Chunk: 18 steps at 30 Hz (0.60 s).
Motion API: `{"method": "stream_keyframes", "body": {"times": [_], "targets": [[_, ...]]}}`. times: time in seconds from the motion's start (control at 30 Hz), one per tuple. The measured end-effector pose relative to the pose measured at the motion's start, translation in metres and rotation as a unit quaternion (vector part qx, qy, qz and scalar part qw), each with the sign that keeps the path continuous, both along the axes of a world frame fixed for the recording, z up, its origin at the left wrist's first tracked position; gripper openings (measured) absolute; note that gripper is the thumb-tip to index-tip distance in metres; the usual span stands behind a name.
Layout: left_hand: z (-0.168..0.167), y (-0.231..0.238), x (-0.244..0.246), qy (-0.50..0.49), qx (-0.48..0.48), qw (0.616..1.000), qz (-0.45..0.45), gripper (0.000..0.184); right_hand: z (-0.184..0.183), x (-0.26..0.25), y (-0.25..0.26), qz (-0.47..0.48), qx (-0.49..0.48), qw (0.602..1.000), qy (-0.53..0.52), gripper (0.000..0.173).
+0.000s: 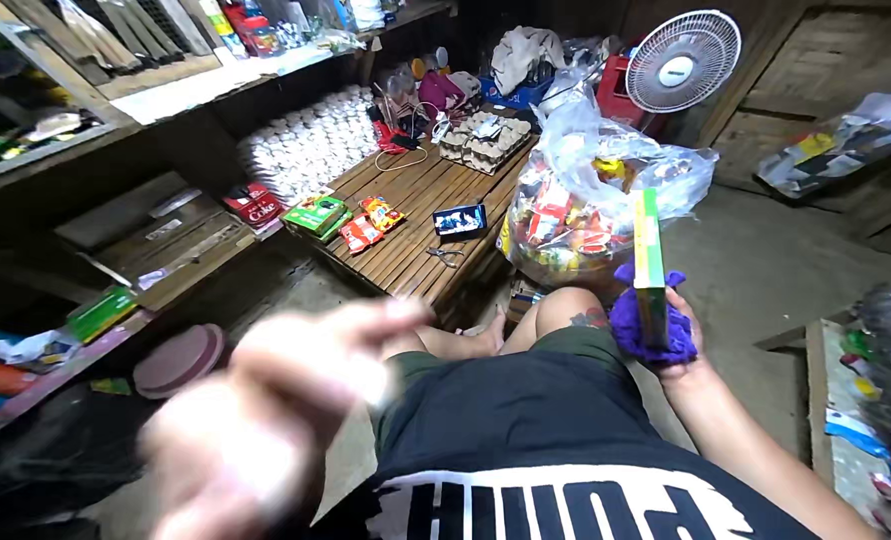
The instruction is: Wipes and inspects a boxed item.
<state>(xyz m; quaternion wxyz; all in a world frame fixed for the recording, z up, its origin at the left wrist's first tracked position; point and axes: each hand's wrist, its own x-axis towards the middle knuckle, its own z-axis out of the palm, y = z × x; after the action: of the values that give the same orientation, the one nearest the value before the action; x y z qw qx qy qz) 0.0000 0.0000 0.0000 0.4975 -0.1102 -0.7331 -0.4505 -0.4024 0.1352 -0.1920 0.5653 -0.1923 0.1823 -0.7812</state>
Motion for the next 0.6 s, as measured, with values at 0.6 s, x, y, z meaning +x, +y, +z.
{"method": "stream_keyframes", "body": {"times": [0.6], "targets": [[-0.369,-0.029,0.066,-0.341,0.64,0.634,0.269,0.075,-0.01,0.02,-0.001,0.019,-0.041,0.998,-0.052,0.056]]}}
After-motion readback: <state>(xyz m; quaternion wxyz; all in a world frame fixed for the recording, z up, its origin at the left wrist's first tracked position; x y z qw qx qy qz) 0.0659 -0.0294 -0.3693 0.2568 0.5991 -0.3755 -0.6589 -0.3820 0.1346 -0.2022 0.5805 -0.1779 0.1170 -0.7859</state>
